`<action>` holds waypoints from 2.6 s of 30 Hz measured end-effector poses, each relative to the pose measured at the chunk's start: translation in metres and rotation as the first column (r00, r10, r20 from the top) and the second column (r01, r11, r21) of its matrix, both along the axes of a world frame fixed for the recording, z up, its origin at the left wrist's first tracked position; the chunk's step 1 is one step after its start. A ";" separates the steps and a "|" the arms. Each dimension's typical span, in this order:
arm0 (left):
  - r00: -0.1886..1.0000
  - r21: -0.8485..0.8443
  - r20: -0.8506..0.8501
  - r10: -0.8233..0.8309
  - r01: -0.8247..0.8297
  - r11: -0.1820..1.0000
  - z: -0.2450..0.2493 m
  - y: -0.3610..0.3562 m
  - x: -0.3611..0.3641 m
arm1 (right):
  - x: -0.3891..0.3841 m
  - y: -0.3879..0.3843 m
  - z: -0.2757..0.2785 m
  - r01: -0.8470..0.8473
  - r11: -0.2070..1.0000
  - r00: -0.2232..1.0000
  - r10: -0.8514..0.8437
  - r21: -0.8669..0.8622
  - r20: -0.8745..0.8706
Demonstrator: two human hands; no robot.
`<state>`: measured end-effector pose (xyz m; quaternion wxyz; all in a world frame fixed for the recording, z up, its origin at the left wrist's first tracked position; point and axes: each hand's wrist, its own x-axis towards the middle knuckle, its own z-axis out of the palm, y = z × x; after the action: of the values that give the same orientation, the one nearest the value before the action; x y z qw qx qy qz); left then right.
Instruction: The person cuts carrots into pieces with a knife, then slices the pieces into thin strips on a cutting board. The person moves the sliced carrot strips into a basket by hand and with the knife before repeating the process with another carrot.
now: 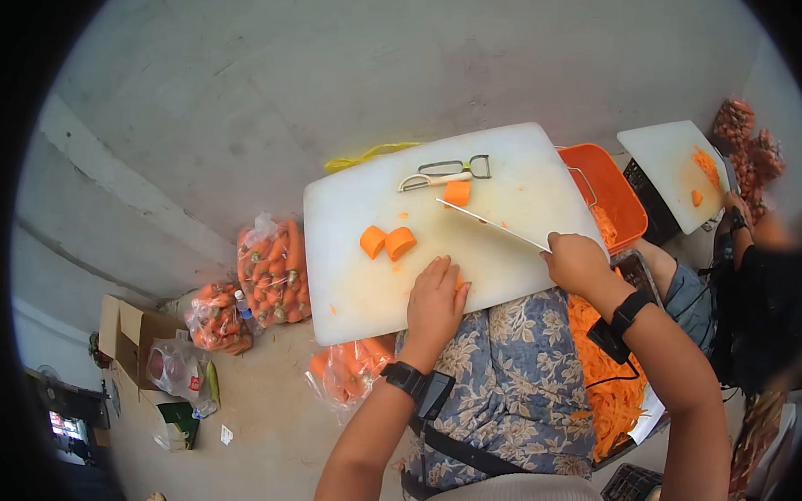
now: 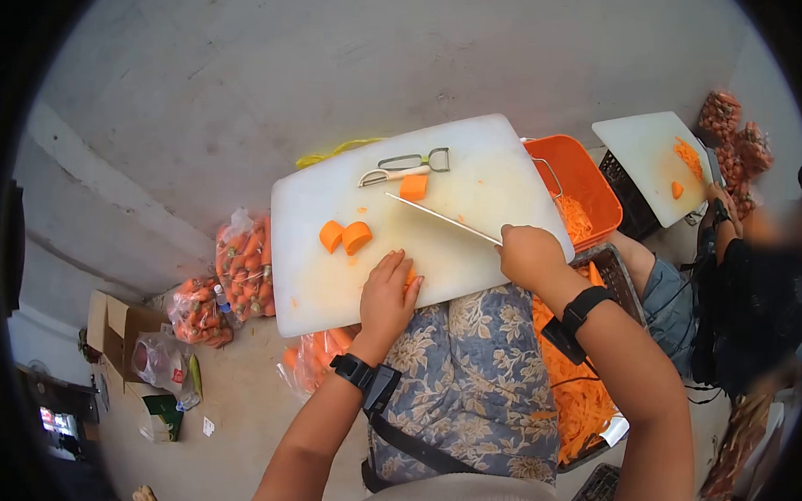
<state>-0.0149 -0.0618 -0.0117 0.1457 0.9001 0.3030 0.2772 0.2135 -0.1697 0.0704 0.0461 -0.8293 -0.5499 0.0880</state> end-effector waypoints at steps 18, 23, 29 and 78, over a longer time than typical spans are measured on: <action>0.997 0.066 -0.056 0.050 -0.046 0.997 -0.002 -0.002 0.002 | 0.002 -0.005 -0.022 -0.060 0.997 0.995 0.055 0.054 0.084; 0.998 -0.030 0.061 0.034 -0.032 0.999 0.018 -0.003 -0.003 | 0.000 -0.004 -0.010 -0.074 0.995 0.994 0.068 0.067 0.085; 0.969 -0.049 0.227 0.100 -0.092 0.995 0.019 -0.009 -0.040 | 0.005 -0.005 -0.005 -0.107 0.992 0.993 0.103 0.073 0.063; 0.995 -0.094 0.043 0.093 -0.089 0.992 0.016 -0.019 -0.032 | -0.038 0.050 0.057 -0.509 0.839 0.859 0.482 -0.191 -0.172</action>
<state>-0.0473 -0.0807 0.0042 0.1815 0.8707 0.3527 0.2907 0.1759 -0.1198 0.1270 -0.0421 -0.6515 -0.7283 0.2082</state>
